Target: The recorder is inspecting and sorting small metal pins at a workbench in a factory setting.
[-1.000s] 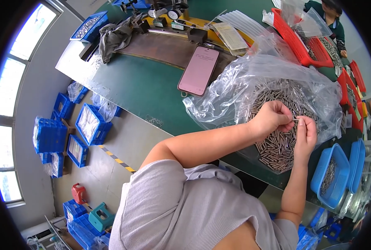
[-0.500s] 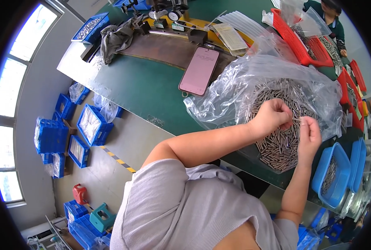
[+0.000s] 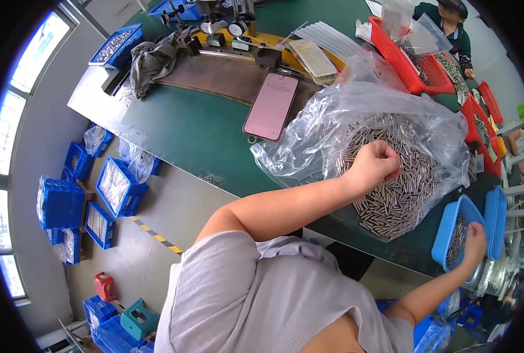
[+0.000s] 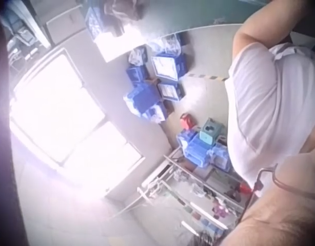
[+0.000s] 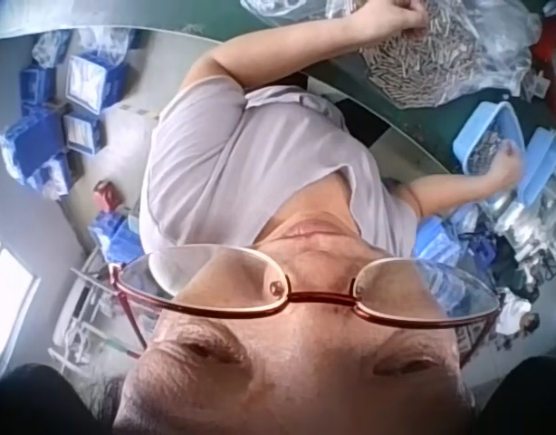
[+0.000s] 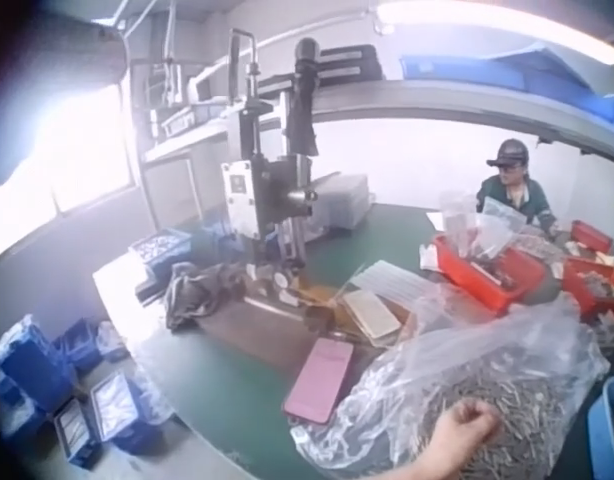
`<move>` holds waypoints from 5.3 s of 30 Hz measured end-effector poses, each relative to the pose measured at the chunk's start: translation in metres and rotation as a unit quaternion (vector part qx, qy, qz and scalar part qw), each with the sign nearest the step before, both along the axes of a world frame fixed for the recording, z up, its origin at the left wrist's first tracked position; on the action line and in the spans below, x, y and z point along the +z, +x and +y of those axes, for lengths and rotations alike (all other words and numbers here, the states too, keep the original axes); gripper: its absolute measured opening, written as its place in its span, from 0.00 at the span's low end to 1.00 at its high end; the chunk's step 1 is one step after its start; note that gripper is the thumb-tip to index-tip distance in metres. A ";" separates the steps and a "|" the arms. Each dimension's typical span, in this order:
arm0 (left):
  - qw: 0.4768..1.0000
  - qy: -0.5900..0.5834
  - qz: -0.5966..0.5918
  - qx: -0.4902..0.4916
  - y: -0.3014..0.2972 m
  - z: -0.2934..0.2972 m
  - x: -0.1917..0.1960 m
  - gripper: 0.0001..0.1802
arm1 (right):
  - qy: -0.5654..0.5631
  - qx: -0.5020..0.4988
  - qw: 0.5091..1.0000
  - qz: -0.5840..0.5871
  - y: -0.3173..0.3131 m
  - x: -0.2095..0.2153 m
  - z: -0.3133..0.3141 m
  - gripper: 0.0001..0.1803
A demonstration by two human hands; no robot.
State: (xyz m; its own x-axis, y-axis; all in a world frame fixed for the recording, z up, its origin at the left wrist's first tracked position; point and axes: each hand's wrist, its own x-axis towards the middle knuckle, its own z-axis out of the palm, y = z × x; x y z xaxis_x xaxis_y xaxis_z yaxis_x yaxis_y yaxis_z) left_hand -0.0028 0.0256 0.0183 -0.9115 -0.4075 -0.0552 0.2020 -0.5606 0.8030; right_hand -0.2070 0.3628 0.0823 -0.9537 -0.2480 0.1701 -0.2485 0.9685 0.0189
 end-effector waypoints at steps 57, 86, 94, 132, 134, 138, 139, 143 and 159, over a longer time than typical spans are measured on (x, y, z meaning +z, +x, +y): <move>0.985 0.126 0.043 -0.107 0.001 -0.011 -0.012 0.05 | -0.585 0.409 0.621 -0.325 0.105 -0.039 -0.209 0.04; 1.000 -0.012 -0.007 0.006 -0.005 -0.005 0.000 0.01 | -0.102 0.406 0.899 -0.126 0.097 -0.069 -0.218 0.11; 1.000 -0.008 -0.010 0.000 -0.009 0.002 -0.004 0.01 | -0.297 0.406 0.857 -0.110 0.090 -0.068 -0.202 0.07; 0.993 0.080 0.003 -0.087 -0.001 -0.007 -0.004 0.03 | -0.636 0.233 0.549 -0.490 0.092 -0.041 -0.210 0.08; 0.992 0.089 0.003 -0.087 -0.002 -0.006 -0.003 0.03 | -0.631 0.250 0.549 -0.488 0.094 -0.040 -0.209 0.08; 0.990 0.106 0.007 -0.097 -0.003 -0.007 -0.004 0.03 | -0.610 0.274 0.592 -0.450 0.098 -0.039 -0.209 0.07; 0.989 0.108 0.007 -0.097 -0.003 -0.007 -0.004 0.03 | -0.608 0.274 0.593 -0.452 0.098 -0.041 -0.210 0.07; 0.990 0.105 0.004 -0.092 -0.003 -0.007 -0.004 0.03 | -0.608 0.286 0.616 -0.410 0.100 -0.043 -0.212 0.08; 0.995 0.073 0.016 -0.060 -0.004 -0.007 -0.007 0.03 | -0.506 0.379 0.755 -0.173 0.110 -0.043 -0.217 0.04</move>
State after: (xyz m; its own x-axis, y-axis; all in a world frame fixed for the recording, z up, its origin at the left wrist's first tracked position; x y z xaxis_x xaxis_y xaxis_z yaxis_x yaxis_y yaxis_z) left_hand -0.0070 0.0187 0.0112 -0.9551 -0.2863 -0.0760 0.1512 -0.6917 0.7062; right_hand -0.0969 0.1461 0.0395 -0.6337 -0.6545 0.4123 -0.5595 0.0197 -0.8286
